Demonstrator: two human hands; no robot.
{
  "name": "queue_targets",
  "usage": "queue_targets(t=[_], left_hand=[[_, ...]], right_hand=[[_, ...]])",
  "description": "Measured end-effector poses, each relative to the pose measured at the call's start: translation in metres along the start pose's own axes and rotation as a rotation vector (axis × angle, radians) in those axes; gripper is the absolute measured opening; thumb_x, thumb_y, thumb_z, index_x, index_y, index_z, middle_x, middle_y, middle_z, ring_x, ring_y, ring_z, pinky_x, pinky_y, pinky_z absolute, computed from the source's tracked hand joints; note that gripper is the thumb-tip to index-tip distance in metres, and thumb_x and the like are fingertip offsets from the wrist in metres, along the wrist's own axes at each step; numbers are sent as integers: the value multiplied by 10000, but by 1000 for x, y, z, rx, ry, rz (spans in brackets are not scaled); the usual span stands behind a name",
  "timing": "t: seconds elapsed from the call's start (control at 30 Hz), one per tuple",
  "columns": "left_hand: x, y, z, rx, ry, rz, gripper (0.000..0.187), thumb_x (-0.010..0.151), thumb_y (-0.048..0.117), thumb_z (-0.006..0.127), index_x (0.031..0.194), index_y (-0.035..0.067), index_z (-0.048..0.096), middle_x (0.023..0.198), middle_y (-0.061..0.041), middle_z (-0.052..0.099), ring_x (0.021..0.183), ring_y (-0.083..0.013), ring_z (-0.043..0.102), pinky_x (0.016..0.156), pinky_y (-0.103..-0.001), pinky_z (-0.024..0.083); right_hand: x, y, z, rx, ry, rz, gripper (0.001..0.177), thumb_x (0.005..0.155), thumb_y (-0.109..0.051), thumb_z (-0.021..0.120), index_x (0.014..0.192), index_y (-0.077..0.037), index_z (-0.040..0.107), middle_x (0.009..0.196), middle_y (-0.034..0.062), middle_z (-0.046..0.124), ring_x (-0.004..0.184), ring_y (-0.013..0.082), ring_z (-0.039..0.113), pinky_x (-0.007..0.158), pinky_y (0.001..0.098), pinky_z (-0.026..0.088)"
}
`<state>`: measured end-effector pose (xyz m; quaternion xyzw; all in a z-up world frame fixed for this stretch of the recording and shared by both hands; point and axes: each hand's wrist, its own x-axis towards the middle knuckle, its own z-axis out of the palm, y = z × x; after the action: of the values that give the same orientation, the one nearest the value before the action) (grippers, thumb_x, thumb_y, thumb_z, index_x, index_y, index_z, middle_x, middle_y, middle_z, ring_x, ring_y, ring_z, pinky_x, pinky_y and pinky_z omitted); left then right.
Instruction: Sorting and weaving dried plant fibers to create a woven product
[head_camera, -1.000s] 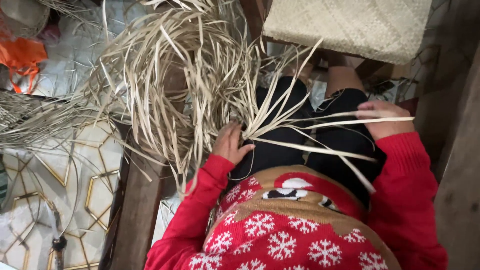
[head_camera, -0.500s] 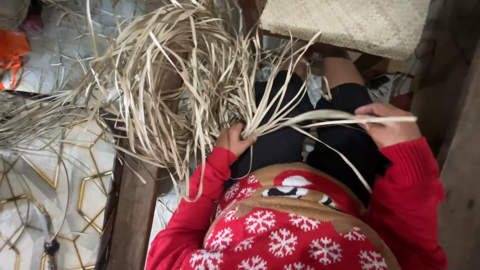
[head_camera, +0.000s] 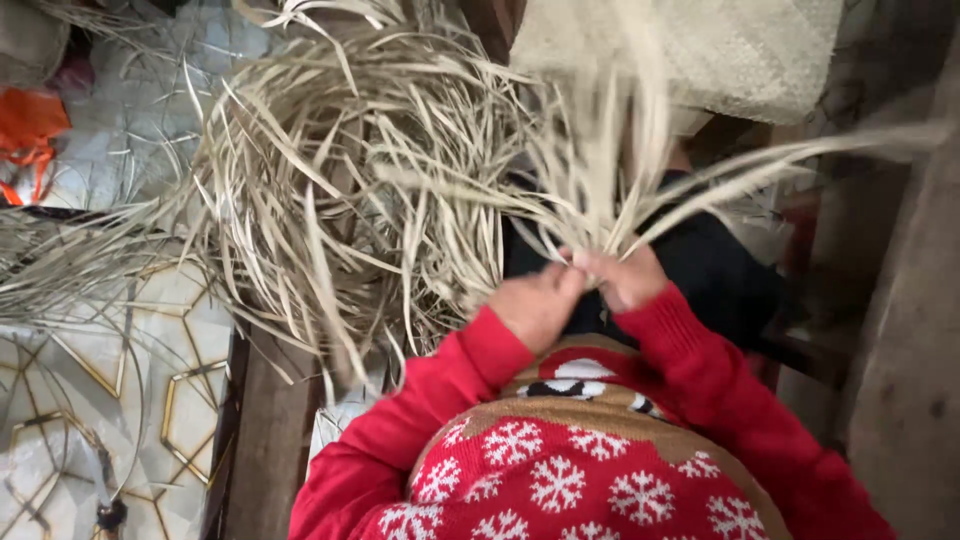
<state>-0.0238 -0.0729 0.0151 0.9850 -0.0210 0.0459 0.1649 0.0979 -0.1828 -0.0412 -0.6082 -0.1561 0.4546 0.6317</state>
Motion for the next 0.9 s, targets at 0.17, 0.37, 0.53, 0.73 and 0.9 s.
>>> queue_targets(t=[0.17, 0.37, 0.53, 0.73, 0.9], left_hand=[[1, 9, 13, 13, -42, 75, 332, 802, 308, 504, 1015, 77, 398, 749, -74, 533, 444, -284, 598, 402, -389, 488], [-21, 2, 13, -1, -29, 109, 187, 764, 249, 484, 882, 123, 413, 606, -30, 516, 399, -256, 574, 371, -353, 466], [-33, -24, 16, -286, -251, -102, 390, 789, 225, 485, 1149, 107, 392, 859, -147, 593, 666, -368, 625, 589, -473, 514], [-7, -58, 1, -955, 182, -584, 499, 766, 104, 619, 1174, 31, 340, 952, -245, 599, 739, -342, 566, 573, -389, 469], [11, -71, -25, -945, 322, -727, 403, 707, 147, 708, 1003, 72, 445, 783, -82, 699, 502, -145, 627, 405, -239, 492]], right_hand=[[19, 33, -24, 462, 470, 184, 389, 642, 0, 710, 981, 49, 526, 795, 232, 644, 670, 303, 659, 608, 432, 559], [42, -22, -179, 458, 669, 87, 349, 571, -14, 685, 870, -113, 534, 738, -21, 556, 684, 133, 641, 664, 272, 574], [51, -3, -235, 183, 979, -433, 411, 787, -48, 823, 1045, -117, 511, 976, 82, 553, 915, 191, 580, 850, 306, 549], [67, 53, -215, -214, 759, -354, 240, 996, -159, 516, 1201, -85, 415, 1087, 154, 436, 1000, 266, 469, 901, 378, 396], [66, 52, -148, -1215, 526, -177, 357, 684, -282, 692, 1038, -263, 655, 1017, -5, 588, 986, 231, 564, 844, 366, 470]])
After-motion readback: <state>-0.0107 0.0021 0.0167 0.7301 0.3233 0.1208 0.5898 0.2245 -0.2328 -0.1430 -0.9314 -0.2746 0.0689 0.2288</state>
